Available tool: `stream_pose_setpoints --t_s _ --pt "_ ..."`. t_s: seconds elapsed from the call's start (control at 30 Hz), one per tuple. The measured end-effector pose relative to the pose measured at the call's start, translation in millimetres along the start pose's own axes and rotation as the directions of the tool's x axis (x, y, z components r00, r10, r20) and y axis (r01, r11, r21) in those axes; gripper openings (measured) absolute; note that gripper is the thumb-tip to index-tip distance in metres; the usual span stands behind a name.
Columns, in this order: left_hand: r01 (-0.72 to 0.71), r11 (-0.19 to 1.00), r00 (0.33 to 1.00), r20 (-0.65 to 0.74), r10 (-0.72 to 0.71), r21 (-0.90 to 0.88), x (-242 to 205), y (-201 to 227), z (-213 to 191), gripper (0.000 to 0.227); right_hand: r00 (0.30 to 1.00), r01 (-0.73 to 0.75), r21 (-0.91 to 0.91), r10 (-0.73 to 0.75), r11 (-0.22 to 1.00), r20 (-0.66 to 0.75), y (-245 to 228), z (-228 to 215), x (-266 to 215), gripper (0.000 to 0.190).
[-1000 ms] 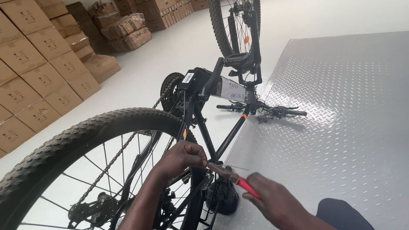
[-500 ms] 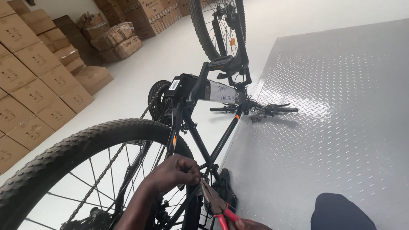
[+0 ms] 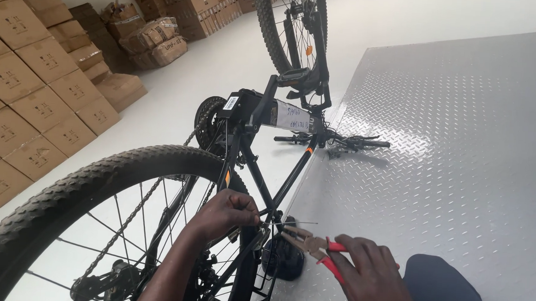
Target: The person is working on the rear derailleur of a bicycle, routing a gear cable through the mechanism. They use pliers to pull the cable taut and secure it, then trim the excess cable length.
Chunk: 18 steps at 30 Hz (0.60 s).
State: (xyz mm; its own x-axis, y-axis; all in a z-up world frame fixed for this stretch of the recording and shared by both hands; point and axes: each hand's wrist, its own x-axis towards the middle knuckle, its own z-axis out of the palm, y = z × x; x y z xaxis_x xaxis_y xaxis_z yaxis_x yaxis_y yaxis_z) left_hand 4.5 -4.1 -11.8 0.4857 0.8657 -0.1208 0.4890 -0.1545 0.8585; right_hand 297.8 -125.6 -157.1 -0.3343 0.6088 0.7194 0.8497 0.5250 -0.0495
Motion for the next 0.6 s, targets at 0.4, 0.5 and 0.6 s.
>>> stream_pose_setpoints --t_s 0.4,0.5,0.6 --pt "0.056 0.995 0.995 -0.087 -0.05 0.078 -1.5 5.3 1.9 0.008 0.989 0.147 -0.262 -0.149 0.954 0.011 -6.4 18.0 42.2 0.06" --pt "0.049 0.996 0.997 -0.068 -0.044 0.07 -2.9 6.4 2.5 0.009 0.988 0.15 -0.21 -0.151 0.966 0.01 -4.3 17.9 43.0 0.05" --pt "0.069 0.992 0.995 -0.086 -0.06 0.105 -2.6 8.7 3.1 0.008 0.985 0.155 -0.136 -0.164 0.979 -0.061 -6.9 6.1 52.6 0.023"
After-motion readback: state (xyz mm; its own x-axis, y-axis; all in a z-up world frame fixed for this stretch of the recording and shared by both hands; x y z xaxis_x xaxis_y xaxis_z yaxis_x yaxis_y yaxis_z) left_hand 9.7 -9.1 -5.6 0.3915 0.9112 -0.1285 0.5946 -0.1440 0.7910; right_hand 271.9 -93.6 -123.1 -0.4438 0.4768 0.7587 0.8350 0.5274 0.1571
